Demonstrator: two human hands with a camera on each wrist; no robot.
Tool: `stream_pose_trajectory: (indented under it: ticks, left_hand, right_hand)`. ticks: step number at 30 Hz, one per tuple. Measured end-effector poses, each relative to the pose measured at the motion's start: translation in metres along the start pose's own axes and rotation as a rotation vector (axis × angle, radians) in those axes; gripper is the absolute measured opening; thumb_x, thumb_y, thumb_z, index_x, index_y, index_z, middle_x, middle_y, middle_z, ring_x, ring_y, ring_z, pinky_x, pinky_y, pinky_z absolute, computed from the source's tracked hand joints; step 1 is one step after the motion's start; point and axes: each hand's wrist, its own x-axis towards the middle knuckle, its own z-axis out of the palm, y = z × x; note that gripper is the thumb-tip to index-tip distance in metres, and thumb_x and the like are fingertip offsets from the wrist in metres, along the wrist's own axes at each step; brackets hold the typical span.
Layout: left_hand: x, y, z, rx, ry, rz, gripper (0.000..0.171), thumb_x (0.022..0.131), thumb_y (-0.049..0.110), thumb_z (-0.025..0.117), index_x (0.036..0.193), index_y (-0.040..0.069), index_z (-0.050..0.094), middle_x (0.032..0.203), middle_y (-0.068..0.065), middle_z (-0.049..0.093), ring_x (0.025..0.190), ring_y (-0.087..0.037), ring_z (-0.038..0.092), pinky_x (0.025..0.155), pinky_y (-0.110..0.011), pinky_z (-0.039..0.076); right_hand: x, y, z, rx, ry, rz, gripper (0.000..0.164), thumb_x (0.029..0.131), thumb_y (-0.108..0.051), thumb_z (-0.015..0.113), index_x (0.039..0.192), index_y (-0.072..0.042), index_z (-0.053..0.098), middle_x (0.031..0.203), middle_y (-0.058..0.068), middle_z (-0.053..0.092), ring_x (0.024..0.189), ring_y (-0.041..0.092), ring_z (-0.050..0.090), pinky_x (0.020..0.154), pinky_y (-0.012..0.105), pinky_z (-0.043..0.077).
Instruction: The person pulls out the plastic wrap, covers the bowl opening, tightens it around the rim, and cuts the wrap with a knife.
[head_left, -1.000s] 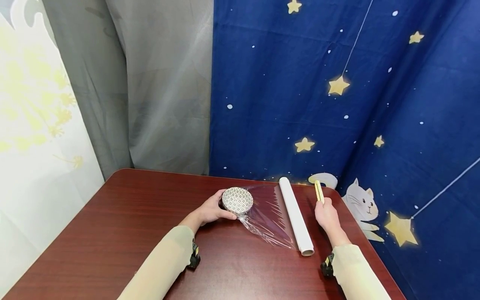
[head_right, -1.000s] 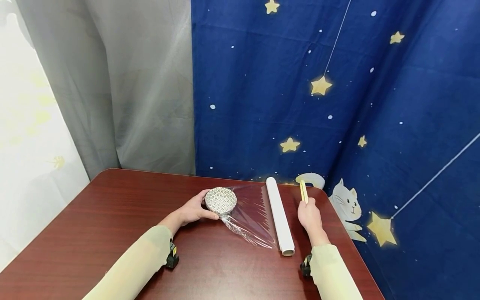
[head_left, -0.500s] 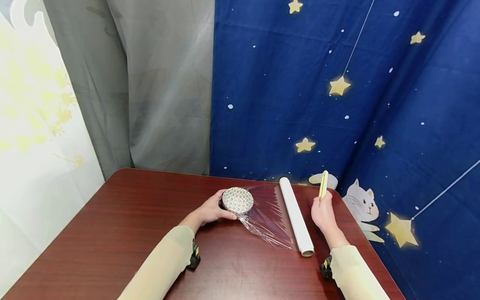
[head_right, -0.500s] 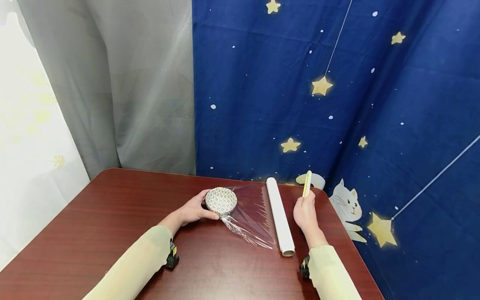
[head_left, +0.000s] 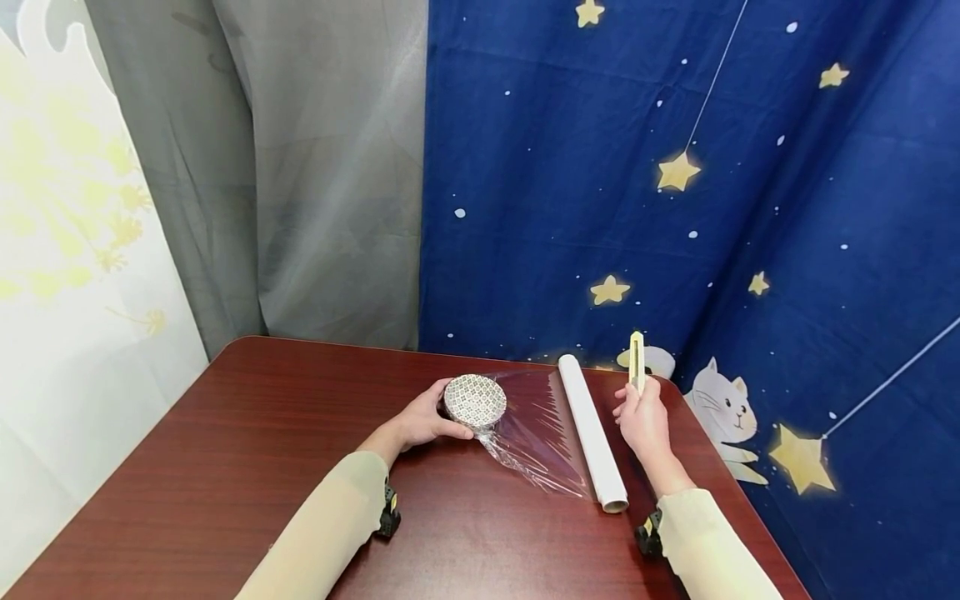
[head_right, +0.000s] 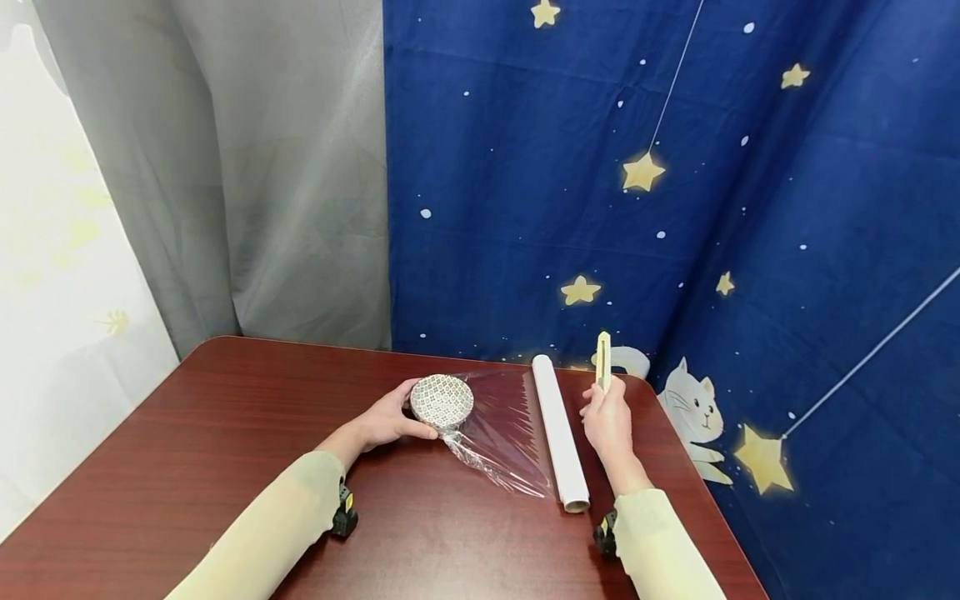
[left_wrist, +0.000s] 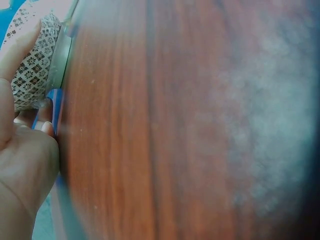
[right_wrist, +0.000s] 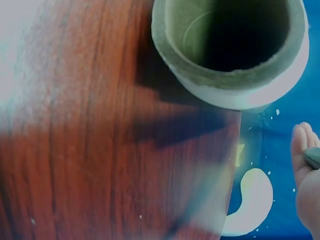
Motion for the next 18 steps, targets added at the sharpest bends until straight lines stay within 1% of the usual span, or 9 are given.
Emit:
stream_pose_trajectory:
  ticks: [1, 3, 6, 9, 11, 13, 15, 16, 18]
  left_hand:
    - [0.0001, -0.0002, -0.0001, 0.0, -0.001, 0.0, 0.107, 0.075, 0.012, 0.101, 0.163, 0.004, 0.04, 0.154, -0.016, 0.063, 0.143, -0.03, 0.057, 0.126, -0.049, 0.038]
    - [0.0003, -0.0003, -0.0001, -0.004, -0.003, 0.002, 0.107, 0.076, 0.011, 0.101, 0.163, 0.004, 0.04, 0.154, -0.017, 0.063, 0.143, -0.03, 0.057, 0.127, -0.049, 0.037]
    - [0.0005, -0.0005, -0.0001, -0.013, -0.005, 0.003, 0.107, 0.075, 0.01, 0.101, 0.163, 0.003, 0.04, 0.154, -0.017, 0.063, 0.144, -0.031, 0.057, 0.127, -0.05, 0.037]
    - [0.0006, -0.0008, -0.0001, -0.017, -0.006, 0.002, 0.107, 0.075, 0.01, 0.101, 0.163, 0.003, 0.04, 0.154, -0.017, 0.063, 0.143, -0.031, 0.057, 0.127, -0.05, 0.038]
    - [0.0008, -0.0012, -0.0003, -0.012, -0.005, 0.003, 0.107, 0.075, 0.011, 0.101, 0.162, 0.003, 0.04, 0.154, -0.017, 0.063, 0.143, -0.03, 0.057, 0.127, -0.05, 0.038]
    - [0.0009, -0.0013, -0.0002, -0.015, -0.007, 0.003, 0.106, 0.075, 0.01, 0.101, 0.162, 0.003, 0.04, 0.153, -0.017, 0.064, 0.143, -0.03, 0.057, 0.126, -0.049, 0.038]
    - [0.001, -0.0013, -0.0001, -0.018, -0.007, 0.005, 0.105, 0.075, 0.01, 0.101, 0.161, 0.003, 0.041, 0.152, -0.016, 0.065, 0.142, -0.03, 0.058, 0.125, -0.048, 0.039]
    - [0.001, -0.0013, -0.0002, -0.021, -0.007, 0.007, 0.105, 0.075, 0.009, 0.101, 0.161, 0.003, 0.041, 0.151, -0.016, 0.065, 0.141, -0.029, 0.058, 0.125, -0.047, 0.039]
    - [0.0013, -0.0013, -0.0001, -0.026, -0.01, 0.008, 0.104, 0.075, 0.009, 0.101, 0.161, 0.003, 0.042, 0.15, -0.016, 0.066, 0.141, -0.029, 0.059, 0.124, -0.045, 0.039]
  right_hand:
    - [0.0, -0.0006, -0.0005, 0.021, 0.002, 0.016, 0.028, 0.119, -0.02, 0.043, 0.135, 0.003, 0.047, 0.108, 0.027, 0.077, 0.065, 0.013, 0.073, 0.06, 0.02, 0.055]
    - [0.0003, -0.0012, -0.001, 0.057, 0.011, 0.037, 0.029, 0.118, -0.021, 0.046, 0.134, 0.004, 0.047, 0.108, 0.03, 0.078, 0.061, 0.013, 0.075, 0.058, 0.016, 0.054]
    - [0.0004, -0.0023, -0.0008, 0.07, 0.022, 0.024, 0.028, 0.118, -0.017, 0.045, 0.136, 0.004, 0.044, 0.115, 0.03, 0.077, 0.066, 0.016, 0.076, 0.06, 0.015, 0.053]
    - [0.0003, -0.0037, -0.0002, 0.046, 0.034, -0.016, 0.028, 0.118, -0.013, 0.04, 0.14, 0.003, 0.042, 0.113, 0.027, 0.076, 0.074, 0.021, 0.071, 0.068, 0.023, 0.052]
    - [0.0, -0.0052, -0.0002, 0.02, 0.057, -0.042, 0.026, 0.118, -0.014, 0.039, 0.137, 0.001, 0.046, 0.106, 0.022, 0.075, 0.077, 0.025, 0.066, 0.071, 0.031, 0.049]
    - [-0.0001, -0.0066, -0.0001, 0.0, 0.079, -0.052, 0.025, 0.119, -0.018, 0.04, 0.133, 0.0, 0.05, 0.097, 0.019, 0.072, 0.076, 0.025, 0.062, 0.072, 0.036, 0.047]
    - [-0.0003, -0.0077, -0.0001, 0.014, 0.072, -0.041, 0.027, 0.119, -0.022, 0.04, 0.13, 0.0, 0.052, 0.094, 0.019, 0.072, 0.071, 0.022, 0.062, 0.068, 0.036, 0.05]
    - [-0.0004, -0.0081, -0.0002, 0.038, 0.059, -0.026, 0.028, 0.119, -0.024, 0.041, 0.13, 0.0, 0.052, 0.096, 0.021, 0.073, 0.068, 0.02, 0.064, 0.065, 0.037, 0.054]
    - [-0.0006, -0.0086, -0.0003, 0.109, 0.014, 0.012, 0.03, 0.12, -0.025, 0.041, 0.132, 0.001, 0.05, 0.106, 0.025, 0.075, 0.066, 0.012, 0.068, 0.063, 0.036, 0.063]
